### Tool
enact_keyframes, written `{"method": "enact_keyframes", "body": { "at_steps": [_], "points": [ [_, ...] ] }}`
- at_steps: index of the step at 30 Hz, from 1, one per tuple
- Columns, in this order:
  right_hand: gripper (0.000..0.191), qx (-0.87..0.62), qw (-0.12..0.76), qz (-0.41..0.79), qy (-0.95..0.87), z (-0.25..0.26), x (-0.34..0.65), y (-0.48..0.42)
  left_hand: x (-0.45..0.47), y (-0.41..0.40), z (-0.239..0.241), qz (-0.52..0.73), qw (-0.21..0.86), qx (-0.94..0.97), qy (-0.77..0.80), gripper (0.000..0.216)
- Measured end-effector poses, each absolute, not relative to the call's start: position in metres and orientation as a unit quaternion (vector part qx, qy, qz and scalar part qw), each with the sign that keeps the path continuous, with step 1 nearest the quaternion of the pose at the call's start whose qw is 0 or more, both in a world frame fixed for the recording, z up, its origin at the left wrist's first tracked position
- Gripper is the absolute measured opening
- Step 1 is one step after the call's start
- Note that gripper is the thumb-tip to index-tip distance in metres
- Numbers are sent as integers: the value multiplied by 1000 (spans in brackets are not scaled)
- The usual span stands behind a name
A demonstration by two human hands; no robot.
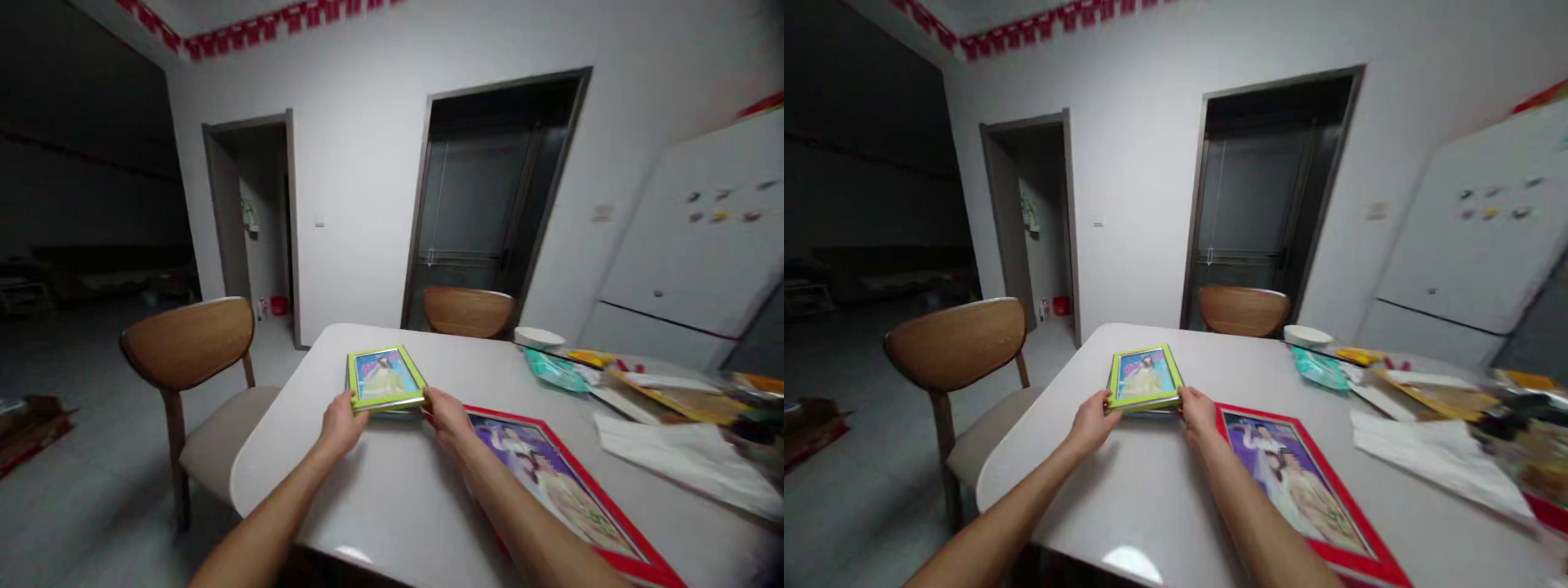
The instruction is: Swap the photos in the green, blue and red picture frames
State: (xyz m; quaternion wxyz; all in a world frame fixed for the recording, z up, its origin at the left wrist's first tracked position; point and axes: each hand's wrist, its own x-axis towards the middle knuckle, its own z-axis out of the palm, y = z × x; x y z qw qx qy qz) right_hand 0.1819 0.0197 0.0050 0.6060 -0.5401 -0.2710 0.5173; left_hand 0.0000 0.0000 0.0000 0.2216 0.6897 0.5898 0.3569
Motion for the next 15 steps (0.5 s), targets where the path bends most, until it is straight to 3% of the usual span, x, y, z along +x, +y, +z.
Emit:
{"method": "enact_keyframes", "body": {
  "at_steps": [5,9,15],
  "points": [
    [14,-509,634,504,-292,21,176,-7,6,-26,4,378,253,700,551,42],
    [21,-463,664,433,-396,40,172,-58,17,-49,17,402,309,718,476,49],
    [15,-470,514,227,-681,55,167,-142,22,-91,41,526,512,613,292,65]
  ]
}}
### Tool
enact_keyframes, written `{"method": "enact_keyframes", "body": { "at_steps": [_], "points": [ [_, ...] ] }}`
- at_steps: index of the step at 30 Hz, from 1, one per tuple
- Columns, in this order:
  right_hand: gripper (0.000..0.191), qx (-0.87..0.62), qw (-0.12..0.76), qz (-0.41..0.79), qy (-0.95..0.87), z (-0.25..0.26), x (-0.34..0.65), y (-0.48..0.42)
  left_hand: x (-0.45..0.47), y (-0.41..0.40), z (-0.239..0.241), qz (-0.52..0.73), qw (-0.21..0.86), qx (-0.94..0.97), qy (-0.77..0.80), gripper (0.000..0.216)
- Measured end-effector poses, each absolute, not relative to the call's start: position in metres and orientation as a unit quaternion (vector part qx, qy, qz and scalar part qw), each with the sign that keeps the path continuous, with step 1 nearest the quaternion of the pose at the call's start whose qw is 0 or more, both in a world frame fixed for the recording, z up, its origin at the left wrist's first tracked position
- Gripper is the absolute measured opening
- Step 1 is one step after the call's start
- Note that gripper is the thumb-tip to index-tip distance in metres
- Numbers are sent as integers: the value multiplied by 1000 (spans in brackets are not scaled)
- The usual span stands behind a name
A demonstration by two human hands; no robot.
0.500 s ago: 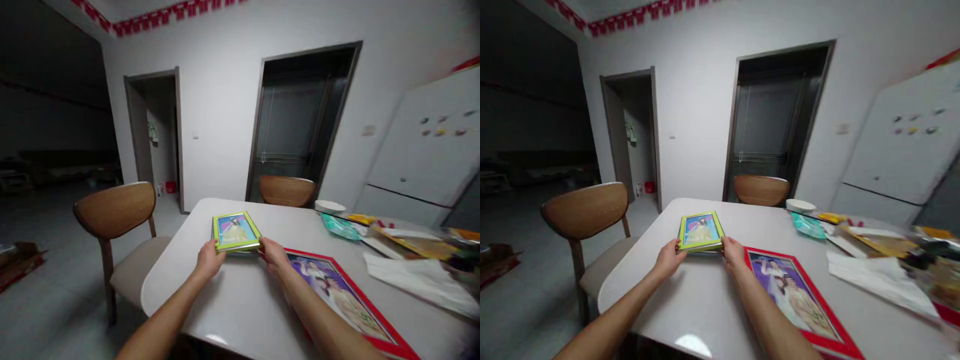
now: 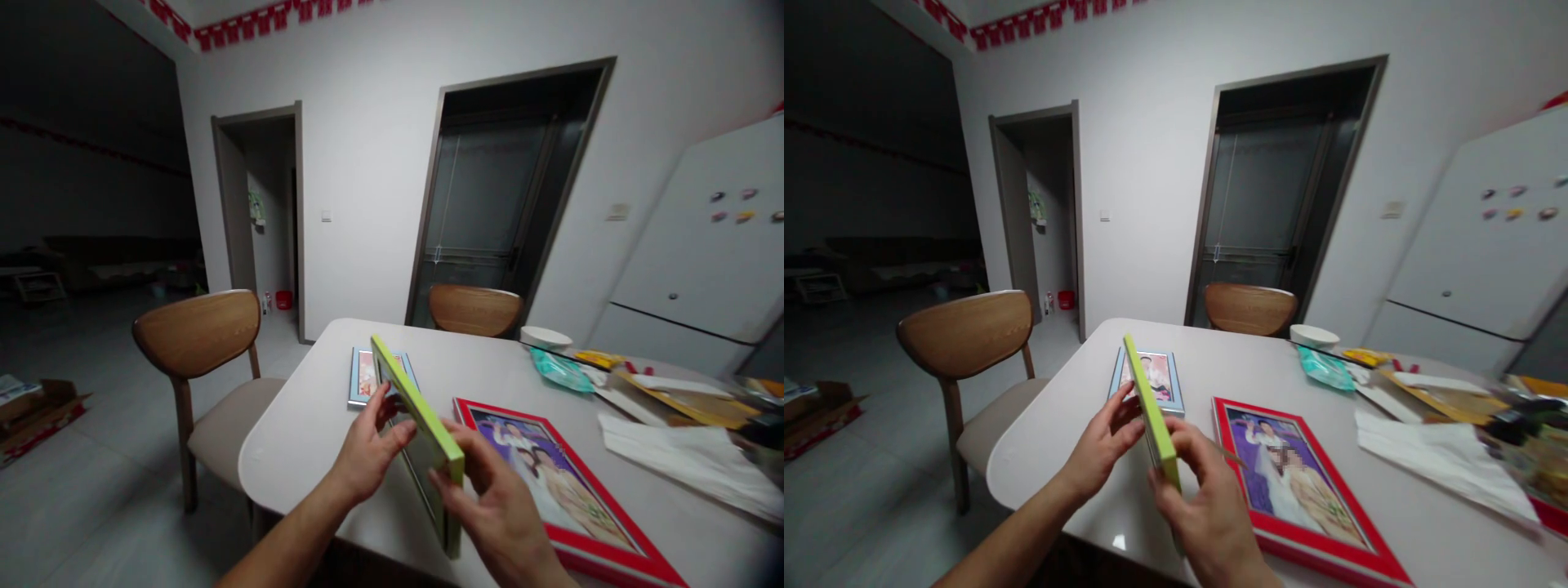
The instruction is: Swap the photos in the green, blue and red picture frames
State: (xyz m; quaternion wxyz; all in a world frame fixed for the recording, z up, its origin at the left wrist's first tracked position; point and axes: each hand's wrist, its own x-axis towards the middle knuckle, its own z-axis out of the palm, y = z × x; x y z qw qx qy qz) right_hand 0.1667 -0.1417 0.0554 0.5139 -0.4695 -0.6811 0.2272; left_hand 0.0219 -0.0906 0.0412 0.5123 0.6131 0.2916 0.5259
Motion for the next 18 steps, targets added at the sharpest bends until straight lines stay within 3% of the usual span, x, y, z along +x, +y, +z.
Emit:
{"method": "enact_keyframes", "body": {
  "at_steps": [4,9,18],
  "points": [
    [17,-395,433,112,-803,41,156,-163,9,-115,43,548,604,527,239,66],
    [24,-348,378,83,-854,1,134,-158,-10,-119,18,513,611,526,293,73],
    [29,-395,263,131,-870,-43,117,-142,-27,-111,-23,389,324,663,552,64]
  ]
}}
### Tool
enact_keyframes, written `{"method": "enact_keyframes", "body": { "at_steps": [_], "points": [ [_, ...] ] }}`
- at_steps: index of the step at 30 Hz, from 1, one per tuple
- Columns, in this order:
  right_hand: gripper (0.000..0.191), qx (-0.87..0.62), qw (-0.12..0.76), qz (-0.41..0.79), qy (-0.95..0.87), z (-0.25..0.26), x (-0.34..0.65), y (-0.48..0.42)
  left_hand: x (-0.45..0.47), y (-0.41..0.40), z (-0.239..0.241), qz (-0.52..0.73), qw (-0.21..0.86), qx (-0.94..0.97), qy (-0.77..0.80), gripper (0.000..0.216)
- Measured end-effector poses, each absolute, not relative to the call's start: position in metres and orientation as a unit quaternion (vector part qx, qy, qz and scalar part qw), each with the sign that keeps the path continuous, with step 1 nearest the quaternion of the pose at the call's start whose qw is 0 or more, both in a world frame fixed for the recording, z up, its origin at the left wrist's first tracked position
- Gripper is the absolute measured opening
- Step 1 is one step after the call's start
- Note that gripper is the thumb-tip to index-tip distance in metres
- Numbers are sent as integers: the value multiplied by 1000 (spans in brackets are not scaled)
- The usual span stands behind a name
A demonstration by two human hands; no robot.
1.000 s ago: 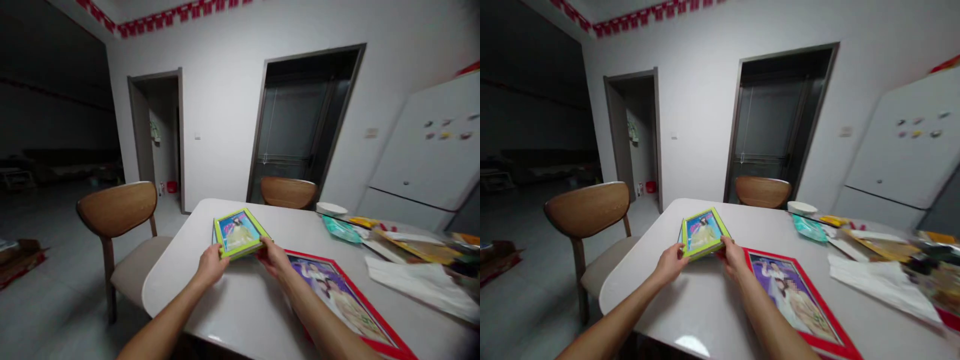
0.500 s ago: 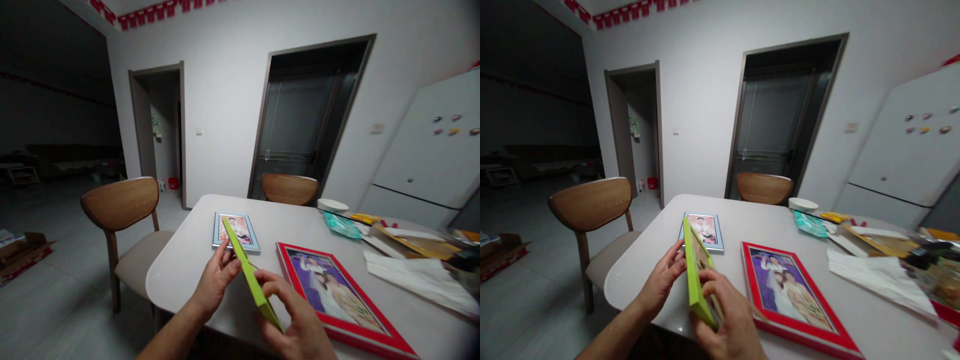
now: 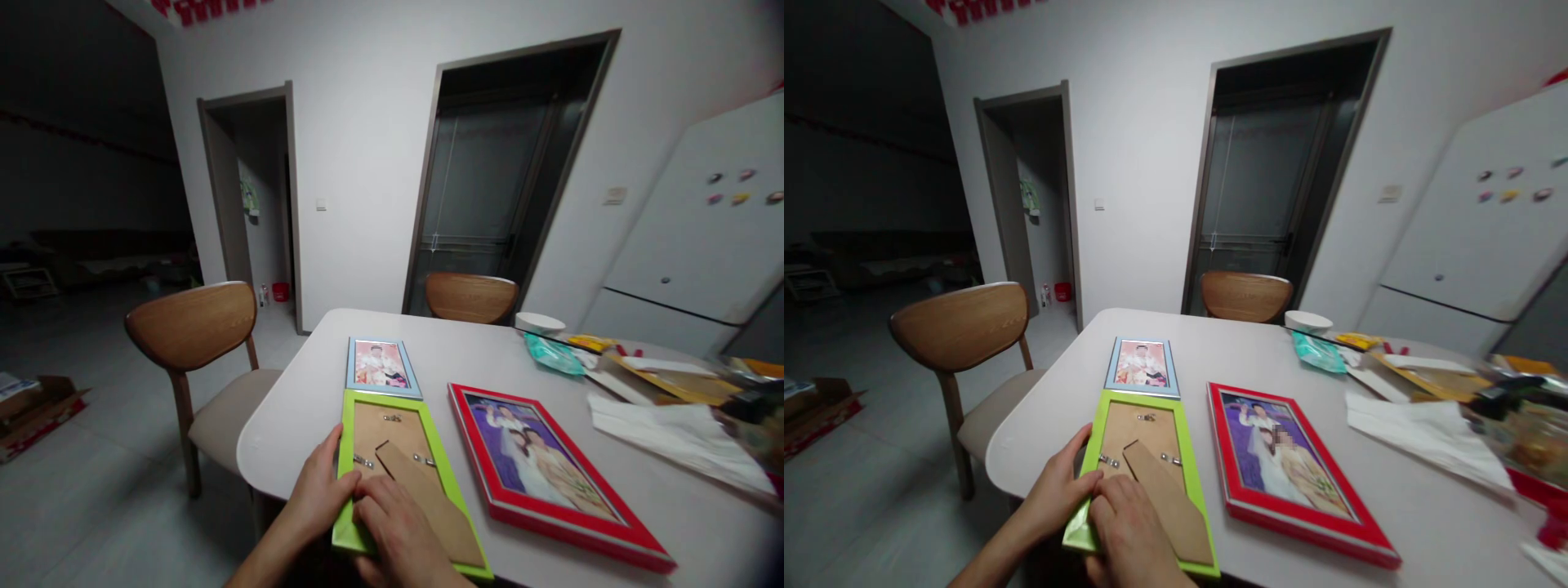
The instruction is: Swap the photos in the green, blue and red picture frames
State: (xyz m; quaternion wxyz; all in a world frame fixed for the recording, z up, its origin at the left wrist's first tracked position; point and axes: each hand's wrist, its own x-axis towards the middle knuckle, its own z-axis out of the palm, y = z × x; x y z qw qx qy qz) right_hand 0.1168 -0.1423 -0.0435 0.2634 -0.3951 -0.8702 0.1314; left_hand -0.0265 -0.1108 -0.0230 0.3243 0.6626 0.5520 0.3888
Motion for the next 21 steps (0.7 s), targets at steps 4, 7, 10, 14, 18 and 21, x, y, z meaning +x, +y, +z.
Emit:
{"method": "enact_keyframes", "body": {
  "at_steps": [4,7,10,14,18,21],
  "points": [
    [29,-410,215,155,-873,-30,116,-146,-27,-108,-32,349,260,697,570,64],
    [24,-412,228,183,-863,-12,130,-141,-28,-108,-35,335,236,708,575,61],
    [23,-483,252,146,-826,1,158,-124,-28,-109,-35,329,233,710,577,59],
    [23,-569,189,82,-796,1,190,-97,-28,-111,-32,334,243,703,579,60],
    [24,-581,154,46,-798,-6,192,-85,-28,-114,-29,321,249,713,572,65],
    [25,-586,162,24,-794,-9,186,-82,-27,-114,-27,317,242,715,574,65]
  ]
}}
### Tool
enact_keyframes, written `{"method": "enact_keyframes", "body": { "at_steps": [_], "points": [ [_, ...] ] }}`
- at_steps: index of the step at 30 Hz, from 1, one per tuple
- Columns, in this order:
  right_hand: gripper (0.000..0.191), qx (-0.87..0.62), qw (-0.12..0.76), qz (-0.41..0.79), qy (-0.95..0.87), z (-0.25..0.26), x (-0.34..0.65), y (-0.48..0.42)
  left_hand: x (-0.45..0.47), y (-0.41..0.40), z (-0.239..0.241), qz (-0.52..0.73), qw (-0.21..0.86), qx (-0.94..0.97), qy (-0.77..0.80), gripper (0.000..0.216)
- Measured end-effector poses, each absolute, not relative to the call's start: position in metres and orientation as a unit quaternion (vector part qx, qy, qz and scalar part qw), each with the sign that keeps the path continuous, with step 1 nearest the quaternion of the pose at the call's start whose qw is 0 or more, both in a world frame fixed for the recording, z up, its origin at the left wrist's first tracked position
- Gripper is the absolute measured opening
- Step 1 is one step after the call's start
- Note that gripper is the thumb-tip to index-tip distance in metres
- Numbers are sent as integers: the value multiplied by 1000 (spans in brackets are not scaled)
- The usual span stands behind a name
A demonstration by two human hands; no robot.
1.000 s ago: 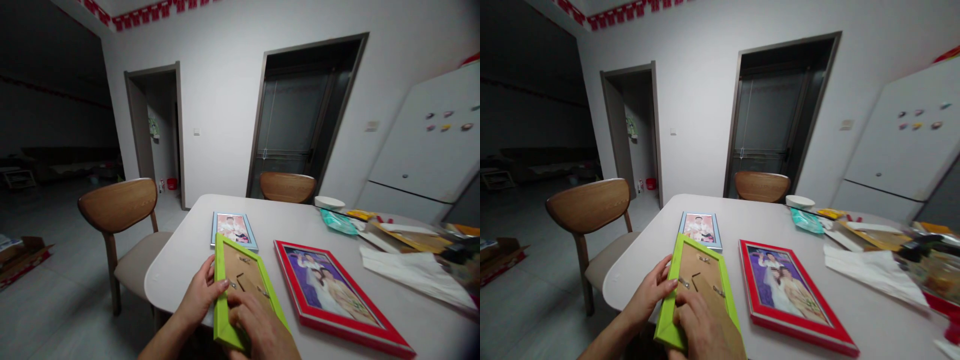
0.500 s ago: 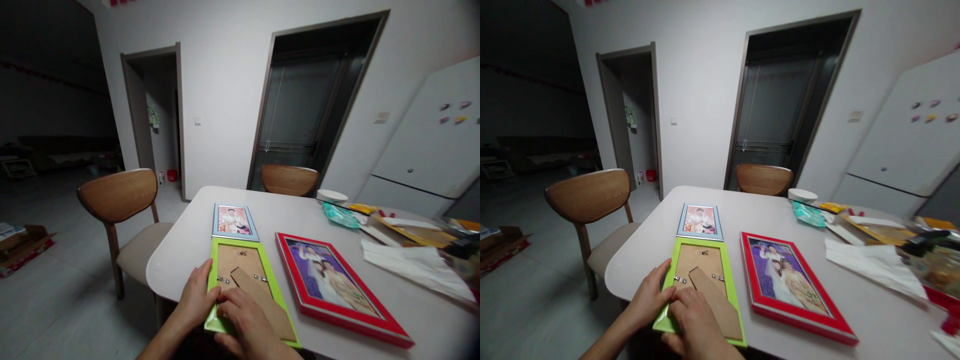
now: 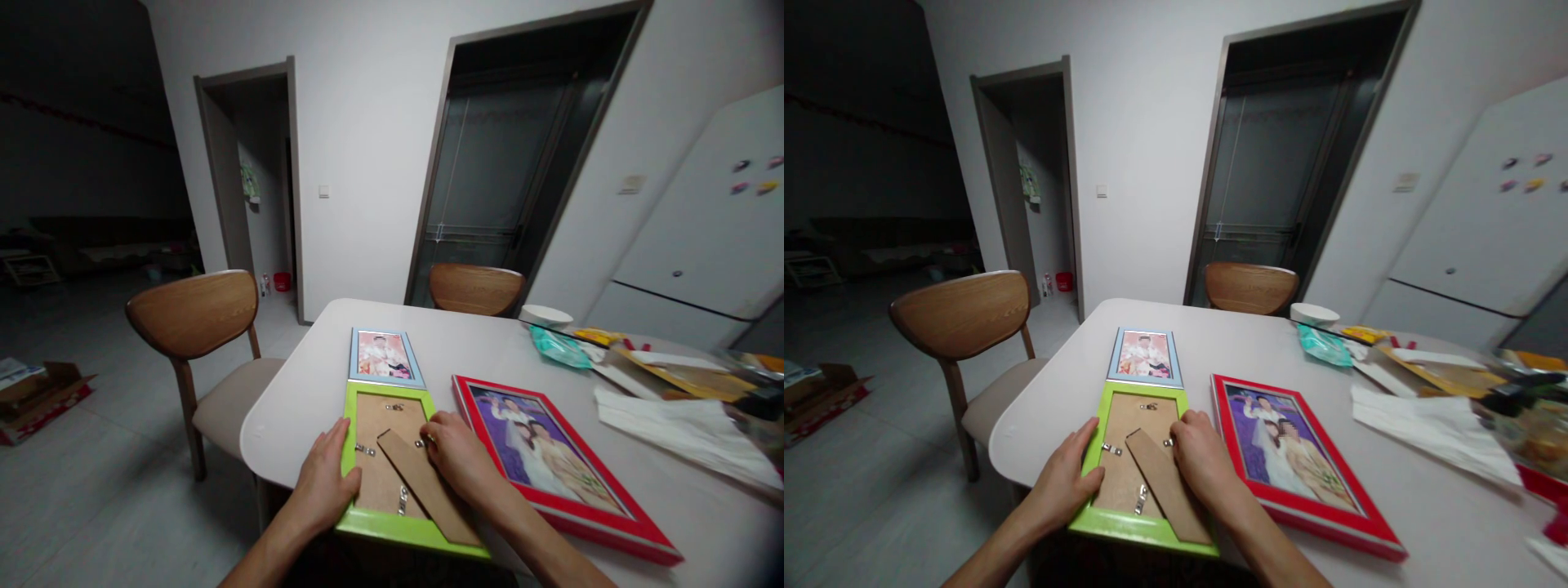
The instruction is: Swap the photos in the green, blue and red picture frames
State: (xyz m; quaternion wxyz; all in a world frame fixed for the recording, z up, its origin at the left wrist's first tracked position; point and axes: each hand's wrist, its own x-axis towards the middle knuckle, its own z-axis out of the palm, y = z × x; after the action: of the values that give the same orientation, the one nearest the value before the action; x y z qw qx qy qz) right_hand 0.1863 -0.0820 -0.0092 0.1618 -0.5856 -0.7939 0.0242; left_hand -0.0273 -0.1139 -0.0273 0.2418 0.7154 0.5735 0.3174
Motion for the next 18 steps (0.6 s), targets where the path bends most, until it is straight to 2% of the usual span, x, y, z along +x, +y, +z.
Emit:
{"method": "enact_keyframes", "body": {
  "at_steps": [7,13,18],
  "points": [
    [26,-599,150,8,-787,-9,187,-78,-27,-113,-32,325,221,722,570,63],
    [25,-501,225,73,-832,0,147,-91,-26,-113,-36,328,221,714,578,62],
    [18,-489,191,67,-848,-8,112,-86,-25,-112,-37,331,214,721,570,60]
  ]
}}
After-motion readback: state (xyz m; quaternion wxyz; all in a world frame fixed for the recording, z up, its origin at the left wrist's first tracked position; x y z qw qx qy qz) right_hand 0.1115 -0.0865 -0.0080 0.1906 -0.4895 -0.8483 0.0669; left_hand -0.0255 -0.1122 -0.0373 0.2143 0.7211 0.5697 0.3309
